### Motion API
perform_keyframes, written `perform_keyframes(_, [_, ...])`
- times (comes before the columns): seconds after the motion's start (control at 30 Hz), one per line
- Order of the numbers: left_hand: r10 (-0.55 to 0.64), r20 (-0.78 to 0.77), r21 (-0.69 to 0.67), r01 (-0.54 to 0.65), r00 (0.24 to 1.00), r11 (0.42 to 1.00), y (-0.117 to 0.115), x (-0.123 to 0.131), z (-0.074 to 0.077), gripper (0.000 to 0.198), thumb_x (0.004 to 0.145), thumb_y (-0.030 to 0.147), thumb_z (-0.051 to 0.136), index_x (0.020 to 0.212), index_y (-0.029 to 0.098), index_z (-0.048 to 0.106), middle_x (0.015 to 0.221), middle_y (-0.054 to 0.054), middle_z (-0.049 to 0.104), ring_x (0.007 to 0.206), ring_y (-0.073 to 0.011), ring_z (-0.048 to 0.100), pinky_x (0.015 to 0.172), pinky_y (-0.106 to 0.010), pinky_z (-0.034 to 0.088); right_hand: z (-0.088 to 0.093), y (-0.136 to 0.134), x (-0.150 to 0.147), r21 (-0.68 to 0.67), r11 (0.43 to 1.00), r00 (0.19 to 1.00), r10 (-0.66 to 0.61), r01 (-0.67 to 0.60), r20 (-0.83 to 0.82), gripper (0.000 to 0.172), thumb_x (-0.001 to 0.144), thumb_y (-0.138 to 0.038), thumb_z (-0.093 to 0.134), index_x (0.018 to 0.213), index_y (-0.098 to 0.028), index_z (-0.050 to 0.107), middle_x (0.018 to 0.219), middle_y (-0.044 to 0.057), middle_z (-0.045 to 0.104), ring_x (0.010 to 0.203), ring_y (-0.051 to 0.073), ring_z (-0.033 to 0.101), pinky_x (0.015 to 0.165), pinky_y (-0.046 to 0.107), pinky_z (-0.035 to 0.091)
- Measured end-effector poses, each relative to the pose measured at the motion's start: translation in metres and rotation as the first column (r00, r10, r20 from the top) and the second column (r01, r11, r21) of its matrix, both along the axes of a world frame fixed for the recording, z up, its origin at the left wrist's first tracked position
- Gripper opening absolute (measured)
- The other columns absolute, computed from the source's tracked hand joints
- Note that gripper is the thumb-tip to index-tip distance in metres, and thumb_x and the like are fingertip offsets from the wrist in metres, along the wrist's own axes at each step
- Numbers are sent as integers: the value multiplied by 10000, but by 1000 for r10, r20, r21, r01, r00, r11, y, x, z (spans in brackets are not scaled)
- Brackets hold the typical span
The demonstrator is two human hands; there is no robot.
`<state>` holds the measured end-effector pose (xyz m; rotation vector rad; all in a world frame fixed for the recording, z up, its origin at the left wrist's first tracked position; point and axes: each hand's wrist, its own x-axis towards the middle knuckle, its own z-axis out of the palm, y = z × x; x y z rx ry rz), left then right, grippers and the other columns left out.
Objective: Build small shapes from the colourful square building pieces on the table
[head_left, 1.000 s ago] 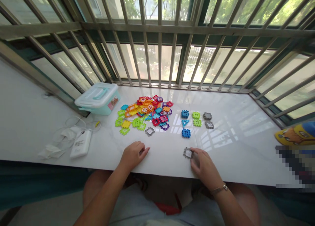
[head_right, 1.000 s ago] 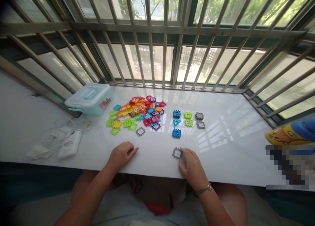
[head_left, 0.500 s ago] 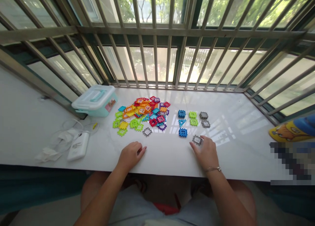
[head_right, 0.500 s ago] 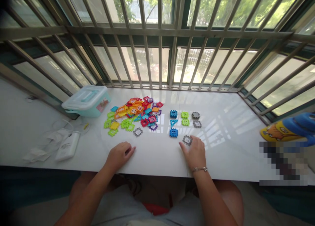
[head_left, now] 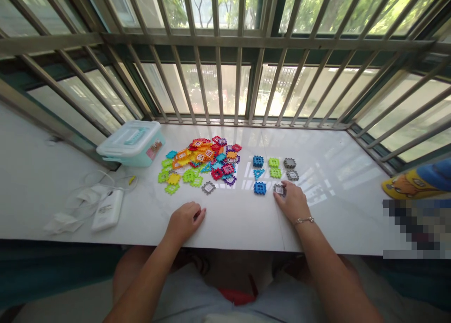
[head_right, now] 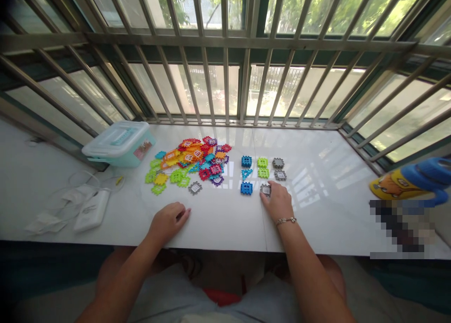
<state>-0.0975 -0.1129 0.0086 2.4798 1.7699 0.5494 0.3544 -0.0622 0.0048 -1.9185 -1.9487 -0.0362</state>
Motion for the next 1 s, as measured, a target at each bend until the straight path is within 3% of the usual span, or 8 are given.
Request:
perform_keyframes(0.07, [1,1,-2,-1,1000,1000,0,0,0,359,1077,383,533,748,238,537,789,-29,625,767,-201,567,709,-340,366,0,6,3,35,999,1000,22,-22,6,499,980,-479,627,1385,-193,574,1339,162,665,1211,344,601,1029,476,486])
perform_keyframes(0.2, [-10,11,-24,11,1000,1000,-1,-1,0,382,1080,441,537,757,237,530,783,-23,622,767,-198,569,712,-339,372,-5,6,1,124,986,994,-111,113,-19,627,941,-621,673,1384,-190,568,1393,187,613,1255,373,566,1058,512,464])
perform_keyframes(0.33, [-13,10,-33,14,1000,999,0,-2,0,397,1085,470,529,763,238,523,770,-16,611,765,-196,567,713,-339,376,-8,5,-4,71,980,982,-185,187,-33,648,928,-656,676,1370,-196,566,1346,183,640,1209,371,576,1024,516,460])
perform_keyframes(0.5, [-16,23,-32,17,1000,999,1,-2,1,394,1082,462,528,757,239,528,760,-17,610,762,-196,572,710,-335,384,-6,11,-5,40,982,981,-184,187,-61,560,941,-608,664,1325,-205,601,1262,153,688,1172,355,589,1017,491,441])
perform_keyframes(0.77, [-11,15,-31,11,1000,999,1,-2,-1,387,1081,446,521,756,239,549,767,-24,624,770,-195,574,715,-336,390,-8,11,2,128,979,968,-130,160,-212,570,908,-553,698,1332,-194,568,1261,148,676,1091,311,624,1024,458,483])
perform_keyframes(1.0, [-10,15,-20,10,1000,1000,1,-1,1,386,1086,436,519,754,239,527,770,-19,613,777,-200,581,722,-331,388,-5,15,10,173,953,929,-183,248,-321,604,917,-585,691,1356,-204,528,1233,133,636,1012,273,628,954,429,515])
